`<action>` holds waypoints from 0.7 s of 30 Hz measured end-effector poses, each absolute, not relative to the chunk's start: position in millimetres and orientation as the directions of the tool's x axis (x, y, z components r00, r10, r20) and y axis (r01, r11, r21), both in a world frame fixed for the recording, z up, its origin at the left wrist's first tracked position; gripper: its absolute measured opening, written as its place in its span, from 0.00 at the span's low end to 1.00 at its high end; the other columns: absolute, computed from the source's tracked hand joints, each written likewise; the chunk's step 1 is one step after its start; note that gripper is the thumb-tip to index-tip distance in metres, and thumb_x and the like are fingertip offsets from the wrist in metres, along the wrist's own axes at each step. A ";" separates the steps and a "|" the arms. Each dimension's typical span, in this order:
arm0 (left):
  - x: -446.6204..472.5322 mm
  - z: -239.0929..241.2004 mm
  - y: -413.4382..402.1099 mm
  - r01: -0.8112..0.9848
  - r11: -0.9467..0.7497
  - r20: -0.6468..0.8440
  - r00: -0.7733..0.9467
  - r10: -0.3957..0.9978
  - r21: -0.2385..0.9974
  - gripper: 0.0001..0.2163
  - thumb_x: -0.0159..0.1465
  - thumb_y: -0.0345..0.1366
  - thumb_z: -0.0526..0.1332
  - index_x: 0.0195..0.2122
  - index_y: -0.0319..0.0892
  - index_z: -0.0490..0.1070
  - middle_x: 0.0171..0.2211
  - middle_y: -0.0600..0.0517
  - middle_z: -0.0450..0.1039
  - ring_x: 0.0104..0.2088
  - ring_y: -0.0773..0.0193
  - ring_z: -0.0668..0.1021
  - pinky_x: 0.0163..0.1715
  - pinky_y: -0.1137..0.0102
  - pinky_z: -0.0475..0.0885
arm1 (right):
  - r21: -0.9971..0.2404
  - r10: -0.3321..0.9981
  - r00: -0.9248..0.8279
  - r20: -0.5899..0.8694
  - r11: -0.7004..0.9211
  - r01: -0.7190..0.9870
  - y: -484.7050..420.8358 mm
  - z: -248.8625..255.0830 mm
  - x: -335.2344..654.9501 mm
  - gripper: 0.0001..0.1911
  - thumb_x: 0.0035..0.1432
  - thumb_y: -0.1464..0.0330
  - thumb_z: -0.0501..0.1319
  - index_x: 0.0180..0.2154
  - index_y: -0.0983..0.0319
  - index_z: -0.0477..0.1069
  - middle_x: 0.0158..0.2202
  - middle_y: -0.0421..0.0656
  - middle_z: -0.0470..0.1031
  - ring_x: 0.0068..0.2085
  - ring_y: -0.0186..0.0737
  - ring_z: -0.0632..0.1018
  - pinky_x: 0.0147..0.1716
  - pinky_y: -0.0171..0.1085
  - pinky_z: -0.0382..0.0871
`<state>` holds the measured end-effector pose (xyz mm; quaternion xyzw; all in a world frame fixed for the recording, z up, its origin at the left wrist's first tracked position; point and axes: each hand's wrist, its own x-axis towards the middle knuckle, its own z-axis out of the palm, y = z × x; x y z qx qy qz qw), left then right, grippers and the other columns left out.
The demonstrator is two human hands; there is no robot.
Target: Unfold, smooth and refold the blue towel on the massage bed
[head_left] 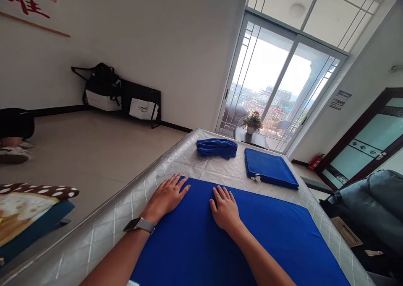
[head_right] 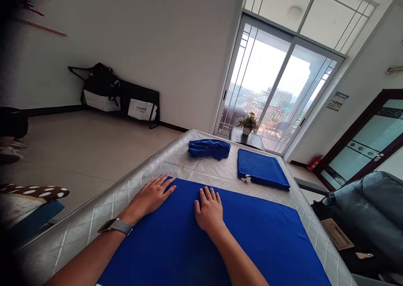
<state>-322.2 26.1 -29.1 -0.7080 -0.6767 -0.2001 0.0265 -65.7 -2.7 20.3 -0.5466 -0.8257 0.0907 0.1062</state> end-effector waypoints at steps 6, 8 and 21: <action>-327.1 -35.3 28.9 0.971 -0.111 0.322 0.038 0.946 0.212 0.27 0.71 0.50 0.47 0.66 0.45 0.65 0.69 0.44 0.62 0.69 0.51 0.62 0.68 0.52 0.55 | -0.228 0.944 -0.326 0.045 0.327 0.917 0.0 20.8 -0.7 0.30 0.73 0.54 0.42 0.71 0.55 0.50 0.73 0.41 0.49 0.73 0.41 0.49 0.71 0.48 0.42; -329.3 -38.4 31.0 0.972 -0.127 0.330 0.056 0.942 0.196 0.27 0.70 0.50 0.47 0.65 0.44 0.65 0.68 0.44 0.62 0.69 0.51 0.62 0.67 0.52 0.56 | -0.215 0.951 -0.307 0.039 0.309 0.927 -1.0 20.1 27.3 0.30 0.73 0.54 0.42 0.71 0.55 0.50 0.73 0.40 0.49 0.73 0.41 0.49 0.71 0.48 0.41; -343.4 -46.4 38.2 0.972 -0.123 0.244 0.072 0.967 0.200 0.28 0.70 0.51 0.45 0.68 0.47 0.62 0.70 0.44 0.58 0.69 0.49 0.62 0.66 0.48 0.58 | -0.100 0.995 0.022 0.096 -0.013 0.995 0.2 -5.7 272.9 0.34 0.71 0.53 0.38 0.70 0.61 0.53 0.72 0.45 0.52 0.72 0.45 0.52 0.70 0.49 0.47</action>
